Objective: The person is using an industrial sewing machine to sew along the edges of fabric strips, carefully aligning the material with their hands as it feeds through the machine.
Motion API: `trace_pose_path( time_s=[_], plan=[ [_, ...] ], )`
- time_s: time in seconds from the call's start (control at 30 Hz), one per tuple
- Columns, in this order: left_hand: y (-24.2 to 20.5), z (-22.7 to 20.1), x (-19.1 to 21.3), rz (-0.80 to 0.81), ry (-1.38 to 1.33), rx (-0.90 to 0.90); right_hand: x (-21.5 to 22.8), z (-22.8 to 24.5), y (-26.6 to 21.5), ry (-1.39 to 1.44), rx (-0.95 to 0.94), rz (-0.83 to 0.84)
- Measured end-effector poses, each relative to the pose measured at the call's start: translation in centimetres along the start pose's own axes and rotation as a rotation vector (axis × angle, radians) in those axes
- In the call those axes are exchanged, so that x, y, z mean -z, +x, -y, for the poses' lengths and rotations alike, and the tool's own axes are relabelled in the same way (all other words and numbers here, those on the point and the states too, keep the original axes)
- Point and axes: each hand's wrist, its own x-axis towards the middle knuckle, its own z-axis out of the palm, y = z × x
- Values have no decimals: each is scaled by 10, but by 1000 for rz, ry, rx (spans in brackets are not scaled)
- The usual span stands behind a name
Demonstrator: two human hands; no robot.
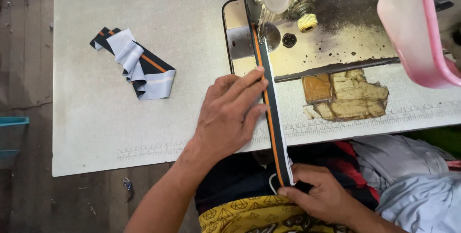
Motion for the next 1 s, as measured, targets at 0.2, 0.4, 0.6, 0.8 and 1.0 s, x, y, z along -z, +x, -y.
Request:
trace_pose_path(
  time_s=[0.2,0.4,0.6,0.8,1.0],
  plan=[
    [-5,-8,9,30,18,11,-5,-7,-1,79,-103,-2],
    [-9,-13,3,80,110,19,-8,-23,-9,197,-225,61],
    [-10,-13,2,91,134,20,-6,-21,-12,394,-295,204],
    [-12,-9,-2,95,194,2,-4,-22,4,278,-303,155],
    [-12,-9,-1,104,224,3,45,45,32,-481,270,332]
  ],
)
